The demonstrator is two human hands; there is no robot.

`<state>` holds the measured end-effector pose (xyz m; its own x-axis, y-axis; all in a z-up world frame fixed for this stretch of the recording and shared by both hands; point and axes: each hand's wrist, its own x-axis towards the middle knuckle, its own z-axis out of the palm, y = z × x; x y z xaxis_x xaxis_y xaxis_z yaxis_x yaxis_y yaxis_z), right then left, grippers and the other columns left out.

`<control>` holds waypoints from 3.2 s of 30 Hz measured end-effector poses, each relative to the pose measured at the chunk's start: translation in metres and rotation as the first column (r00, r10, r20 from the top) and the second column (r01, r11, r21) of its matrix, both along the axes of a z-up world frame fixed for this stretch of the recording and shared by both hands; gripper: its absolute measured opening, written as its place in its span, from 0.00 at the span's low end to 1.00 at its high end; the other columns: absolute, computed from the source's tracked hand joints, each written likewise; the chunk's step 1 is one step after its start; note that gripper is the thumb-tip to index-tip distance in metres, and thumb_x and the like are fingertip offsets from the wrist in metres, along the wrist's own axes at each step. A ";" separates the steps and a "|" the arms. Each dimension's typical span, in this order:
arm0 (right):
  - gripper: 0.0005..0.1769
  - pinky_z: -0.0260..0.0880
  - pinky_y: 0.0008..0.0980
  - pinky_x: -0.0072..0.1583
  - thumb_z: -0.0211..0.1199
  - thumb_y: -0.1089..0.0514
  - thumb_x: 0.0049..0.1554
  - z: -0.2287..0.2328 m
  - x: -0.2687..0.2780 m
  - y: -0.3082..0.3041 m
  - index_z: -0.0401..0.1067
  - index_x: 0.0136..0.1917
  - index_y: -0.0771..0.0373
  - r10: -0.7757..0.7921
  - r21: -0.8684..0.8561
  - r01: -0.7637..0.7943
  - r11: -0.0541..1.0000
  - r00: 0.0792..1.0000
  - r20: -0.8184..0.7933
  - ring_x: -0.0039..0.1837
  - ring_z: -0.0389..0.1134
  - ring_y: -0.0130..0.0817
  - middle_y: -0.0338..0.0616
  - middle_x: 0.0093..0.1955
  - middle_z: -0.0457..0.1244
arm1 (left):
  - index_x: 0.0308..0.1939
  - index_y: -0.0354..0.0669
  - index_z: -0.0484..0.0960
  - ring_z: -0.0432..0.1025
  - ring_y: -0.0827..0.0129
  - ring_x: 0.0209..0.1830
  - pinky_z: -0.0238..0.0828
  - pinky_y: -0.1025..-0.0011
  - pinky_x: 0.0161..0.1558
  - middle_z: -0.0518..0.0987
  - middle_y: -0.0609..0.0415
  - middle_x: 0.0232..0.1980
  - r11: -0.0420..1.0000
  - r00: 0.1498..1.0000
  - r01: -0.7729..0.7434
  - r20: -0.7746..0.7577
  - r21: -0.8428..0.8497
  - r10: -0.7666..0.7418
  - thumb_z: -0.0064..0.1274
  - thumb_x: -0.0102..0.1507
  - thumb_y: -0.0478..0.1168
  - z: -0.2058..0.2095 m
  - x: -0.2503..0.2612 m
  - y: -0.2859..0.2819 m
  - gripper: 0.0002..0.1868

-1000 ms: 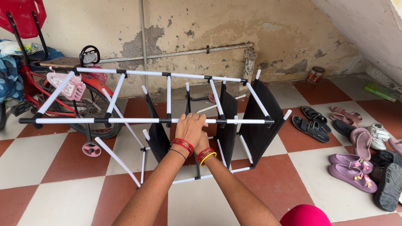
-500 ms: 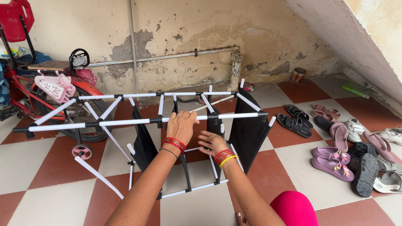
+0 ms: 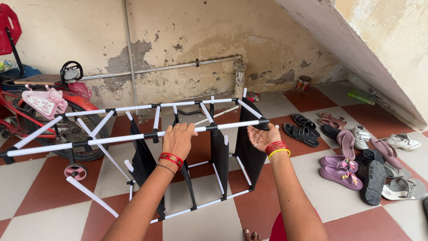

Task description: The person assembles a shoe rack by connecting plastic pipes and joints to attach the side frame and secure the fabric shelves by hand.

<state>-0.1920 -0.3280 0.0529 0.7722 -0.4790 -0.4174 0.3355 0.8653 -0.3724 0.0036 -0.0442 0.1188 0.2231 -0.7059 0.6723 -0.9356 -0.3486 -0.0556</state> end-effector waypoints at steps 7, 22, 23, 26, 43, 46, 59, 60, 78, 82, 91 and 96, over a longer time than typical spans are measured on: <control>0.19 0.69 0.27 0.39 0.60 0.46 0.63 0.023 -0.001 -0.019 0.72 0.56 0.63 -0.072 -0.556 -0.302 0.774 0.831 -0.551 0.40 0.68 0.29 0.44 0.41 0.68 | 0.35 0.50 0.75 0.70 0.65 0.36 0.62 0.64 0.41 0.73 0.58 0.32 0.997 0.993 0.034 0.107 0.069 -0.041 0.50 0.66 0.44 -0.005 -0.001 -0.001 0.07; 0.15 0.47 0.20 0.28 0.58 0.53 0.64 0.007 0.007 -0.027 0.81 0.52 0.64 -0.412 -0.807 0.098 0.582 0.891 -0.189 0.27 0.48 0.16 0.27 0.27 0.53 | 0.42 0.45 0.76 0.69 0.63 0.38 0.61 0.64 0.40 0.73 0.55 0.36 0.988 0.997 0.069 0.024 0.138 -0.074 0.48 0.67 0.53 0.009 -0.010 0.003 0.15; 0.14 0.47 0.20 0.27 0.58 0.53 0.64 0.011 0.005 -0.027 0.81 0.51 0.64 -0.402 -0.803 0.121 0.583 0.902 -0.156 0.27 0.48 0.16 0.28 0.26 0.53 | 0.45 0.42 0.78 0.68 0.61 0.38 0.61 0.64 0.39 0.73 0.53 0.38 0.994 0.995 0.096 0.028 0.061 -0.098 0.49 0.65 0.56 0.011 -0.009 0.004 0.20; 0.15 0.48 0.19 0.27 0.58 0.53 0.64 0.020 -0.004 -0.033 0.81 0.50 0.64 -0.416 -0.797 0.121 0.592 0.893 -0.174 0.26 0.49 0.16 0.28 0.25 0.54 | 0.55 0.40 0.76 0.68 0.61 0.42 0.64 0.61 0.42 0.73 0.51 0.41 0.987 0.988 -0.154 -0.015 0.042 0.155 0.46 0.69 0.52 0.019 0.010 0.006 0.21; 0.15 0.46 0.19 0.27 0.58 0.53 0.64 0.022 -0.007 -0.050 0.80 0.52 0.64 -0.263 -0.683 0.066 0.727 0.946 -0.189 0.24 0.45 0.17 0.27 0.26 0.50 | 0.44 0.32 0.77 0.75 0.61 0.22 0.76 0.62 0.27 0.80 0.46 0.30 0.986 0.249 -0.154 -0.963 0.064 0.101 0.41 0.72 0.55 -0.050 0.118 -0.021 0.25; 0.14 0.46 0.20 0.28 0.59 0.54 0.64 0.019 -0.005 -0.056 0.80 0.53 0.65 -0.313 -0.718 0.082 0.692 0.929 -0.196 0.25 0.46 0.17 0.27 0.27 0.52 | 0.42 0.36 0.78 0.75 0.64 0.21 0.73 0.64 0.28 0.81 0.48 0.27 0.959 0.432 -0.244 -0.869 0.145 0.241 0.43 0.72 0.53 -0.030 0.097 -0.024 0.21; 0.20 0.64 0.22 0.46 0.59 0.62 0.56 0.011 -0.022 -0.062 0.80 0.60 0.64 -0.556 -0.910 0.118 0.398 0.820 -0.137 0.43 0.63 0.21 0.35 0.43 0.67 | 0.46 0.39 0.82 0.83 0.53 0.38 0.80 0.56 0.39 0.85 0.43 0.40 0.841 0.518 -0.395 -0.666 0.370 0.537 0.41 0.73 0.52 0.026 0.045 -0.034 0.21; 0.20 0.64 0.22 0.46 0.59 0.62 0.56 0.009 -0.024 -0.063 0.80 0.60 0.64 -0.559 -0.910 0.117 0.398 0.817 -0.139 0.43 0.63 0.21 0.35 0.43 0.67 | 0.47 0.40 0.82 0.82 0.52 0.40 0.80 0.56 0.40 0.84 0.43 0.41 0.838 0.528 -0.407 -0.655 0.364 0.541 0.42 0.73 0.52 0.026 0.043 -0.035 0.21; 0.20 0.67 0.27 0.45 0.63 0.59 0.58 0.010 -0.023 -0.046 0.77 0.63 0.64 -0.616 -0.968 -0.058 0.245 0.761 -0.202 0.40 0.64 0.24 0.40 0.41 0.69 | 0.49 0.39 0.82 0.82 0.52 0.43 0.80 0.56 0.42 0.85 0.42 0.43 0.811 0.533 -0.438 -0.615 0.388 0.581 0.41 0.73 0.51 0.026 0.037 -0.031 0.21; 0.19 0.68 0.26 0.46 0.63 0.59 0.59 0.010 -0.023 -0.049 0.77 0.63 0.64 -0.640 -0.973 -0.066 0.222 0.743 -0.196 0.42 0.66 0.23 0.40 0.41 0.69 | 0.49 0.40 0.82 0.81 0.51 0.44 0.79 0.56 0.43 0.84 0.43 0.43 0.814 0.526 -0.433 -0.624 0.387 0.577 0.41 0.73 0.52 0.023 0.039 -0.032 0.21; 0.19 0.68 0.26 0.48 0.63 0.59 0.59 0.006 -0.021 -0.054 0.77 0.63 0.63 -0.657 -0.978 -0.090 0.187 0.729 -0.192 0.42 0.66 0.22 0.40 0.42 0.70 | 0.49 0.40 0.82 0.82 0.53 0.43 0.81 0.57 0.43 0.85 0.43 0.41 0.810 0.500 -0.422 -0.640 0.408 0.583 0.40 0.74 0.51 0.019 0.039 -0.036 0.21; 0.20 0.69 0.28 0.46 0.63 0.59 0.59 0.007 -0.019 -0.051 0.77 0.64 0.64 -0.603 -0.963 -0.035 0.268 0.773 -0.196 0.41 0.65 0.23 0.41 0.42 0.70 | 0.49 0.40 0.82 0.82 0.52 0.41 0.81 0.57 0.41 0.85 0.43 0.41 0.812 0.516 -0.433 -0.630 0.393 0.580 0.40 0.74 0.51 0.018 0.038 -0.031 0.21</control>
